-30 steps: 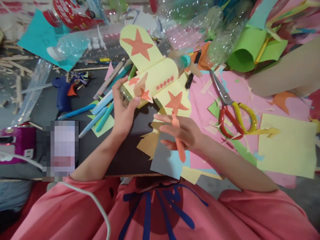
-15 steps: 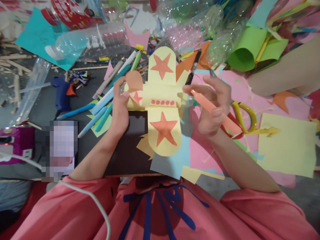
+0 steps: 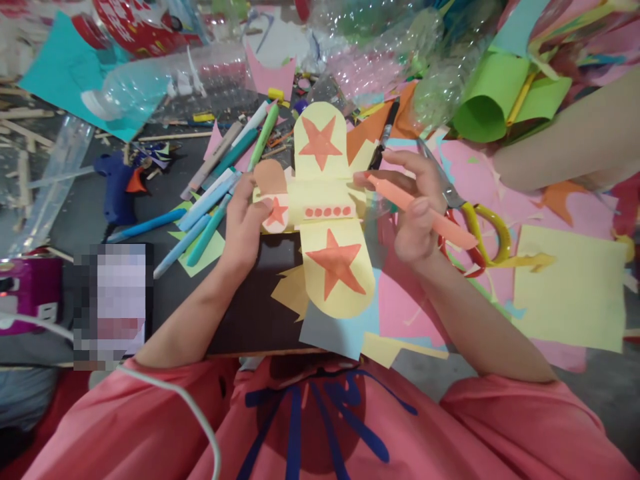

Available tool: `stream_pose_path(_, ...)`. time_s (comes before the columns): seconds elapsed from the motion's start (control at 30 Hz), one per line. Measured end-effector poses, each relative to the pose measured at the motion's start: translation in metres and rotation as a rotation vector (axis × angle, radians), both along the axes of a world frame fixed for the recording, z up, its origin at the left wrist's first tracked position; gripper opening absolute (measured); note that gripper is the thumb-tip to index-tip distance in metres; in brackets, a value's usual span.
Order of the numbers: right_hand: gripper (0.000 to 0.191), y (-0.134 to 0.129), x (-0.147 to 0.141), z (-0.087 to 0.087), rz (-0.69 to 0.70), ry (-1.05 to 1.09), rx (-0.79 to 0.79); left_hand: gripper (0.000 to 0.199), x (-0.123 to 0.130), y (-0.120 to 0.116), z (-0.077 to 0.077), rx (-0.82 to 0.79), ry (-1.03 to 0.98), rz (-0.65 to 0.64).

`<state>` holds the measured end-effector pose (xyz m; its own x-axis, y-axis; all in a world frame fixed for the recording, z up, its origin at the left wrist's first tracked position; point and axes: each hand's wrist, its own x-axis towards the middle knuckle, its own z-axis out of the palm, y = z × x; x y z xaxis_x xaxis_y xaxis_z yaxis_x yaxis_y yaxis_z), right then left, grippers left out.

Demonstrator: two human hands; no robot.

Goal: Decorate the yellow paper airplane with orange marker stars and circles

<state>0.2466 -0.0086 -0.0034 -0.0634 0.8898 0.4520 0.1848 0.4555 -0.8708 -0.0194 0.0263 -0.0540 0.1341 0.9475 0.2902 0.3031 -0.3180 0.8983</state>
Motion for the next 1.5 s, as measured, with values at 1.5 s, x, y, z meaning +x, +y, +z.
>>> stream_pose_path(1.5,0.014,-0.009,-0.016,0.021,0.057,-0.288,0.312,0.038,0.007,-0.008,0.004,0.009,-0.029,0.036)
